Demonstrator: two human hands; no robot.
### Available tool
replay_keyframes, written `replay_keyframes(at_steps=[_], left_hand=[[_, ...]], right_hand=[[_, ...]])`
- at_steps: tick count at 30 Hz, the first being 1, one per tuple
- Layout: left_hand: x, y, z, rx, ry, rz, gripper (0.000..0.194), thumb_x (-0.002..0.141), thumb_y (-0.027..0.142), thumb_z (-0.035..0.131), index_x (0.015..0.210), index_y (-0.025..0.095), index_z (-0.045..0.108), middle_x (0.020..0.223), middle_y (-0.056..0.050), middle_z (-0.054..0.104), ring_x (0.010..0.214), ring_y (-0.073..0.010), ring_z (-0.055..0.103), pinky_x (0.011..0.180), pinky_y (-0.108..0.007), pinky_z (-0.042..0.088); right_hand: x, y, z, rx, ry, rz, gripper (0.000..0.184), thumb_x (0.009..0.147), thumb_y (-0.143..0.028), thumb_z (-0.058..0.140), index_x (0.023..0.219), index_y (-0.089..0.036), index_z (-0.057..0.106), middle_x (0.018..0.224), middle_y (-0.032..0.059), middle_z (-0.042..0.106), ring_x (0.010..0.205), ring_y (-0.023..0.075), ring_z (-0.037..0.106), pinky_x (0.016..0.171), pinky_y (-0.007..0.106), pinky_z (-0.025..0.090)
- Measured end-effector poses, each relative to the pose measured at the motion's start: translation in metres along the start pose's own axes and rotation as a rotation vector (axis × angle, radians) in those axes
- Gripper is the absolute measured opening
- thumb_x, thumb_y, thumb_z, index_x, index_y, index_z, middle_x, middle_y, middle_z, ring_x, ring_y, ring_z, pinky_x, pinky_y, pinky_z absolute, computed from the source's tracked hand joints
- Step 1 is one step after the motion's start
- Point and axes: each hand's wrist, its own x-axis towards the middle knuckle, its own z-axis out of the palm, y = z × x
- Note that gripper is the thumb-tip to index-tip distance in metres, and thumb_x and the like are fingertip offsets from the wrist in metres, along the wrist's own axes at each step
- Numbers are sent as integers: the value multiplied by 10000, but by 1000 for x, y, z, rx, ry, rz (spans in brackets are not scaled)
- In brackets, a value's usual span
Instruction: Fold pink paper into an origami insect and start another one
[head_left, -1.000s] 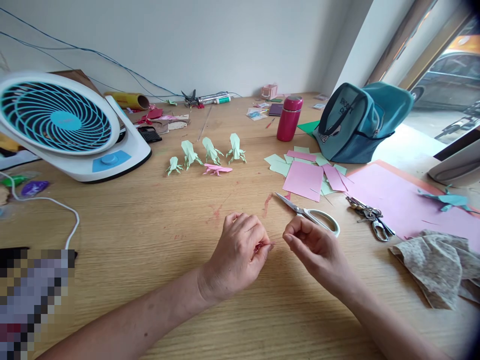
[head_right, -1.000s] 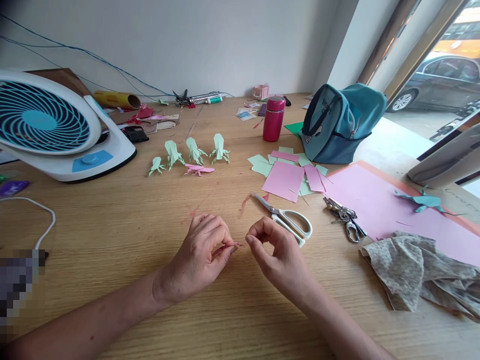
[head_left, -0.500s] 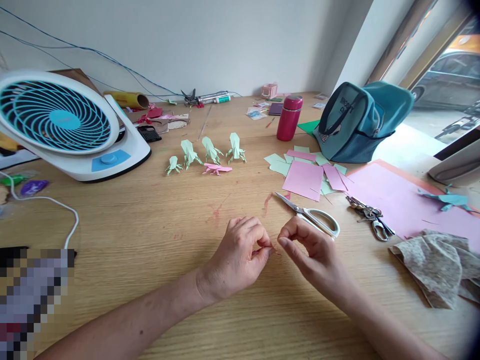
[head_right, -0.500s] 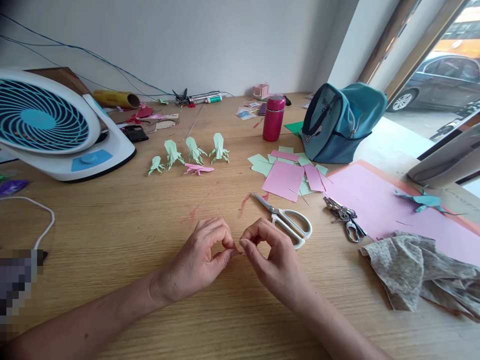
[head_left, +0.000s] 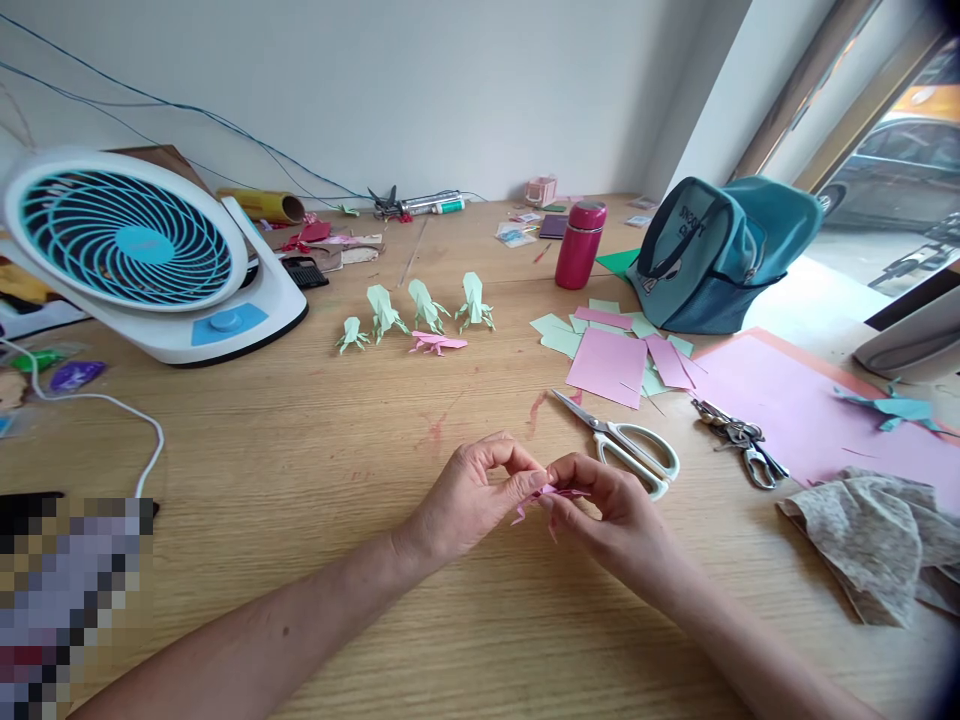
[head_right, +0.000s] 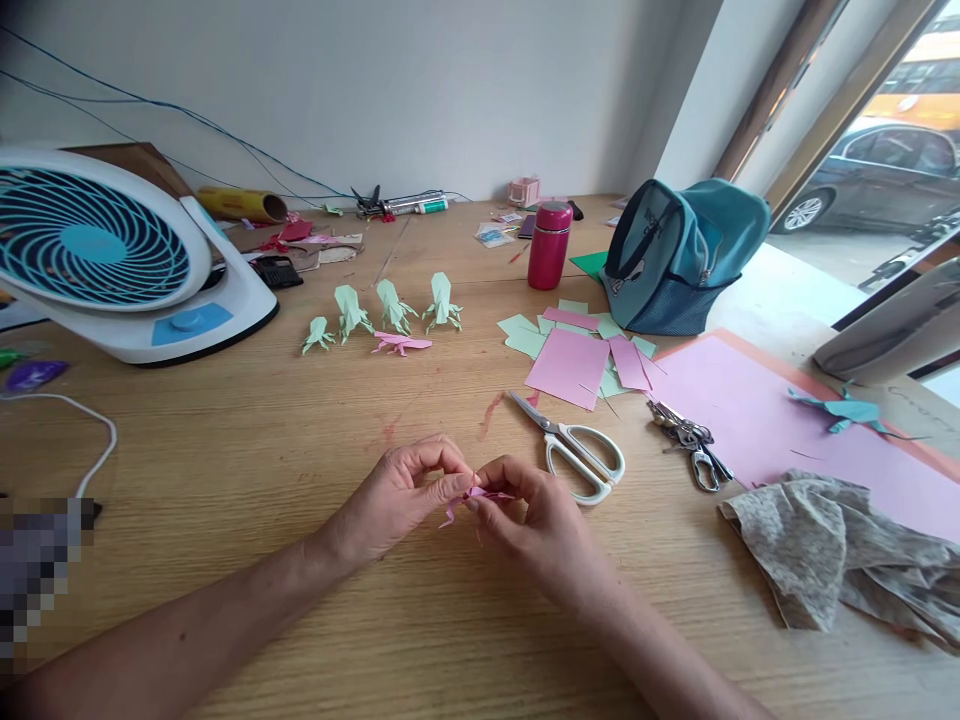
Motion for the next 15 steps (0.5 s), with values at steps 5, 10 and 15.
replay_keyframes(at_steps=[5,10,15], left_hand=[[0,3,-3,108,28,90,285,962,332,524,882,174,748,861,-47,682,858,-166,637,815,-284,488],[1,5,-2,144,53,83,248,940,309,556,846,172,740,839,-44,683,842,-165,640,801,-290,507],[-1,5,2,70,59,6,236,825,355,693,725,142,673,796,-29,590,685,-126,586,518,-209,507]], right_hand=[[1,9,0,226,-13,76,209,832,-362,735,868,-192,619,803,15,663,665,135,585,609,261,469],[2,12,1,310,-20,117,275,782,-408,777,851,-184,632,797,22,661,683,142,595,592,255,486],[2,10,4,259,-35,119,312,787,-463,755,839,-175,647,735,10,652,624,131,574,571,260,462]])
